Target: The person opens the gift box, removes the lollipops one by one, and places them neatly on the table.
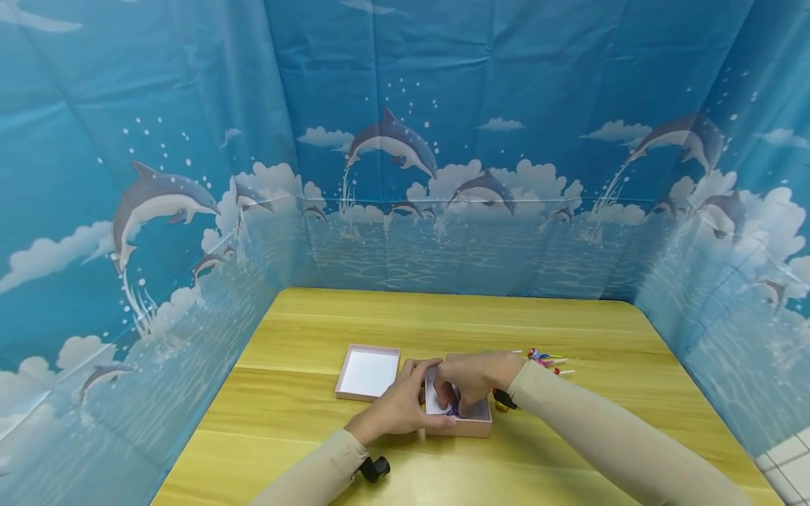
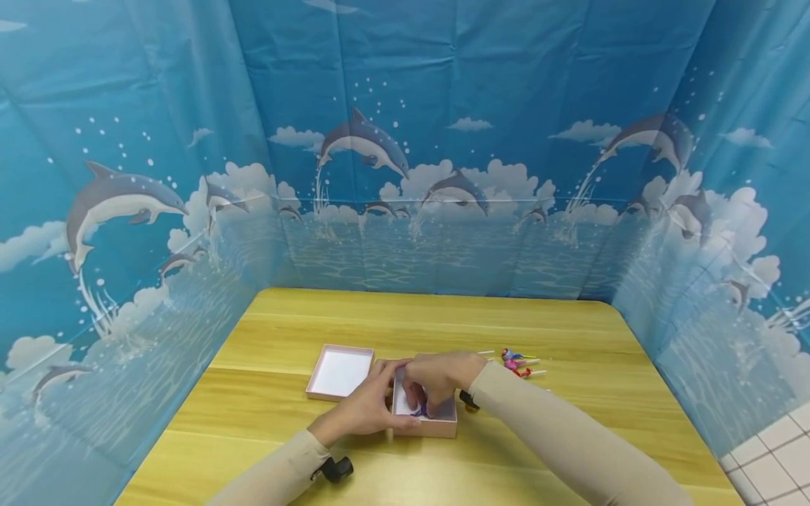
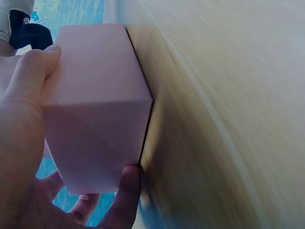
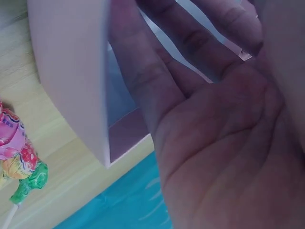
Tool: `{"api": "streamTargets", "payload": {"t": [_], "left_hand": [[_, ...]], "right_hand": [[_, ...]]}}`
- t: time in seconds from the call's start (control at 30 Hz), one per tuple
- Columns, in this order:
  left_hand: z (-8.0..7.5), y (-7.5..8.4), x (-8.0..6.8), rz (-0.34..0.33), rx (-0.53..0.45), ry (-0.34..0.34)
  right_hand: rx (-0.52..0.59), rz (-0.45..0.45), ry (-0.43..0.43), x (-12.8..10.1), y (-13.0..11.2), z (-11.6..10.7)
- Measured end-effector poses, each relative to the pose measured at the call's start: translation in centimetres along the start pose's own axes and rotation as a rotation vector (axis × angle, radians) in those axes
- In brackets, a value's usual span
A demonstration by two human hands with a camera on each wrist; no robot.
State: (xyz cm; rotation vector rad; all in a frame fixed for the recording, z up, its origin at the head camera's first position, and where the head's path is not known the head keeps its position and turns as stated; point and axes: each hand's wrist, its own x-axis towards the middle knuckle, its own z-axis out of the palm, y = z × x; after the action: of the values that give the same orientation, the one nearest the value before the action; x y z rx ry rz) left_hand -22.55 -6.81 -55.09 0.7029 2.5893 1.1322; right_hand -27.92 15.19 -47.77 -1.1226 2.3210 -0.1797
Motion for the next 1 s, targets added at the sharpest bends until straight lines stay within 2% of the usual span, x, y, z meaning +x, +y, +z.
{"api": "streamTargets", "payload": {"t": [0.7,1.0], "left_hand": [[0.1,-0.1,0.2,0.009,-0.003,0.009],[0.3,-0.1,0.1,0.001,0.008,0.026]], "right_hand": [[0.051,-0.018,0.05,-1.5,0.5,-0.1],[0.113,-0.018,0.088,-2.3,0.6,0.0]]}}
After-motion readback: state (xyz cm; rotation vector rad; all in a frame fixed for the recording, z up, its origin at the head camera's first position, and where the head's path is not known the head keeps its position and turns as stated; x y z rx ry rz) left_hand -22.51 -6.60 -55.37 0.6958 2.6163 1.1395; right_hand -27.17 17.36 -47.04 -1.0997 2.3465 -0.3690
